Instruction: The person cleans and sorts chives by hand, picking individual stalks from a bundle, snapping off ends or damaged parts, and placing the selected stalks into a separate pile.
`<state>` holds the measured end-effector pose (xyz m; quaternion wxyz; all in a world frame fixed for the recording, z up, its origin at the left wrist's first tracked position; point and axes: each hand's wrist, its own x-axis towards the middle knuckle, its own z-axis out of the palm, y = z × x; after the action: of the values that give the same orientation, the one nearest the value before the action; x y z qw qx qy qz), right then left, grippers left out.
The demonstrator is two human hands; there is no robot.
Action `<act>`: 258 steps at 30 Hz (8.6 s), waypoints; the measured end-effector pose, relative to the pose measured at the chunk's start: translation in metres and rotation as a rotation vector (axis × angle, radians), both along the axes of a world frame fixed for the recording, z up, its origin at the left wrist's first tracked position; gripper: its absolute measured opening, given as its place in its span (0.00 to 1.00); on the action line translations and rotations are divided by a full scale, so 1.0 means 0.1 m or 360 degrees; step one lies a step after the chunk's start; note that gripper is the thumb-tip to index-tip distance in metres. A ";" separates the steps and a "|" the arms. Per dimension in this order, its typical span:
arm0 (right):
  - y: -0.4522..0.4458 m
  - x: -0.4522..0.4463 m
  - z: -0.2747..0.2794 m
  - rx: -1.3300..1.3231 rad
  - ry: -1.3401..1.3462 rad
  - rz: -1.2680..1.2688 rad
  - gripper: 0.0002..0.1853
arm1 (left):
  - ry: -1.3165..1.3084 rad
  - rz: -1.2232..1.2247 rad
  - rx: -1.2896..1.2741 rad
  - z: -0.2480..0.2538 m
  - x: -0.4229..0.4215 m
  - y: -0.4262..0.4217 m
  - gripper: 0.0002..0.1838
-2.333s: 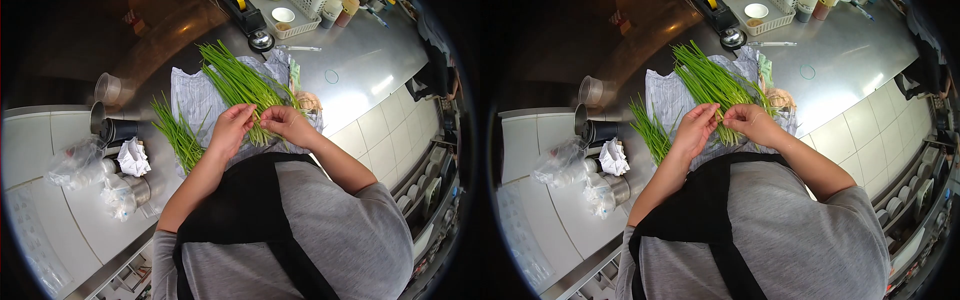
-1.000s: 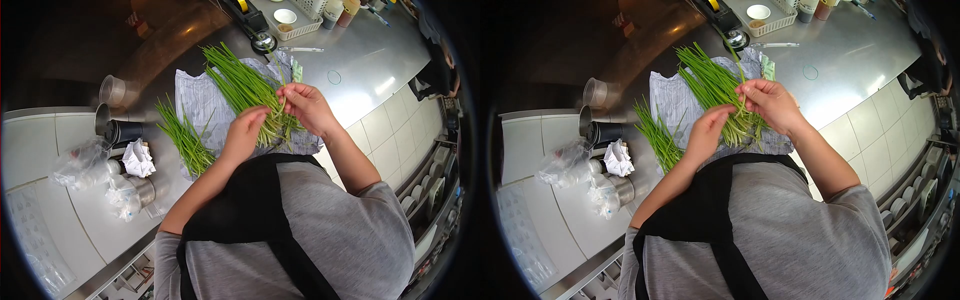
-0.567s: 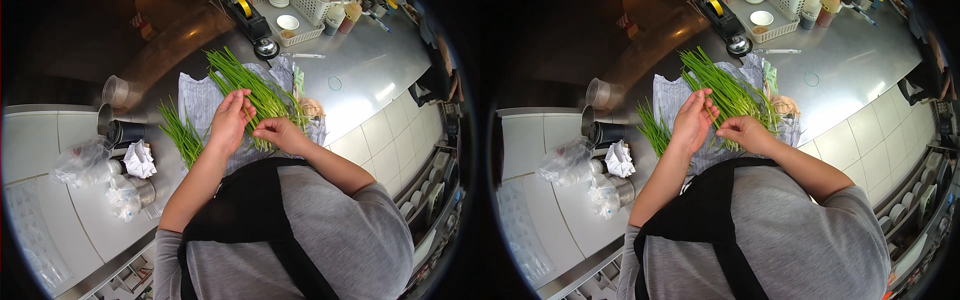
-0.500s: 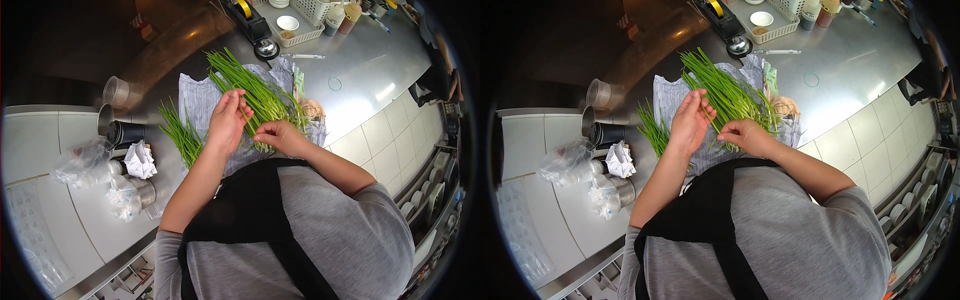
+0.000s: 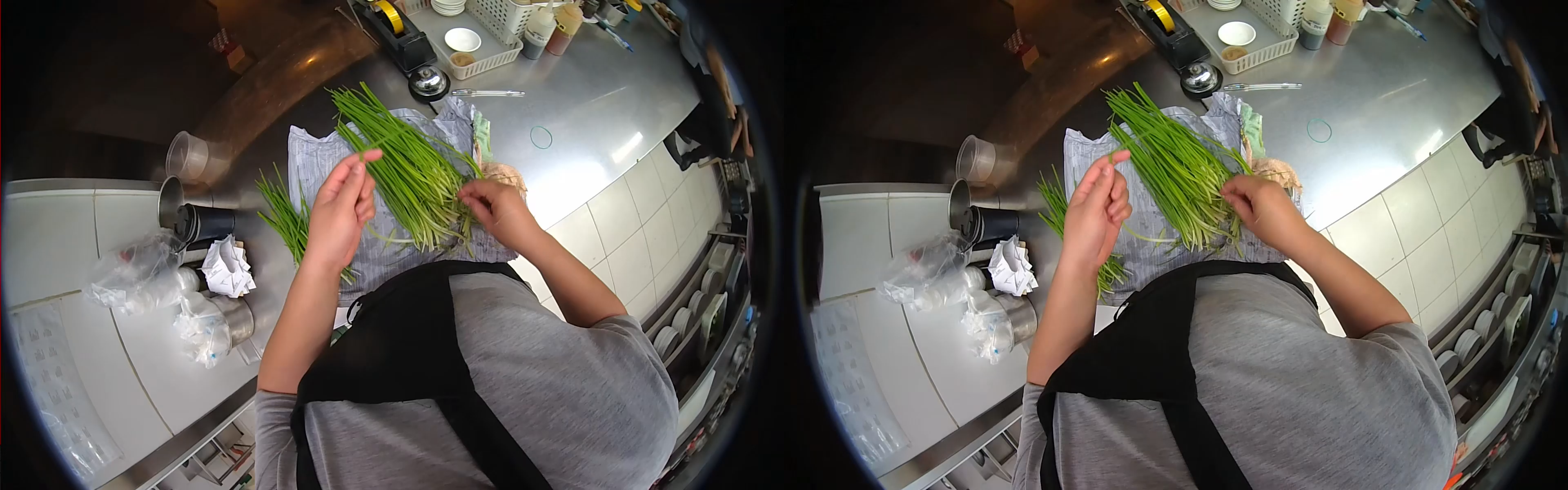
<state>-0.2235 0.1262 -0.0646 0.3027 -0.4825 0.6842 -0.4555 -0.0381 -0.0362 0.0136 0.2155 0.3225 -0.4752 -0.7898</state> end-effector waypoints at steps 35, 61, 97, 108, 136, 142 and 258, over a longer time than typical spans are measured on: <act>-0.08 -0.11 0.12 -0.0071 0.0527 0.0118 0.10 | -0.0352 0.0614 0.0155 -0.61 1.40 -0.43 0.20; 0.07 -0.25 0.00 0.0289 0.0272 -0.0202 0.08 | -0.0762 -0.0363 -0.2028 -0.85 0.10 0.10 0.08; -0.16 0.12 -0.16 -0.0032 -0.1040 -0.0235 0.04 | -0.0248 0.0160 -0.0064 -0.73 -0.19 0.32 0.34; 0.02 -0.26 -0.05 -0.0134 0.0062 -0.0228 0.05 | -0.0161 0.0338 -0.0070 -0.72 -0.15 0.32 0.36; 0.04 -0.05 -0.01 -0.0058 0.0457 -0.0024 0.04 | -0.0115 0.0399 -0.0263 -0.71 -0.17 0.33 0.38; -0.02 -0.13 0.13 -0.0233 0.0823 -0.0192 0.06 | -0.0233 0.0294 -0.0372 -0.67 -0.17 0.35 0.39; -0.27 0.30 -0.09 0.0149 -0.0753 -0.0105 0.04 | -0.0314 -0.0167 -0.0274 -0.68 -0.17 0.17 0.16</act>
<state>-0.1930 0.0994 -0.0733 0.4615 -0.3252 0.6300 -0.5333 -0.0556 -0.0194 -0.0542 0.1529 0.3536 -0.5764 -0.7207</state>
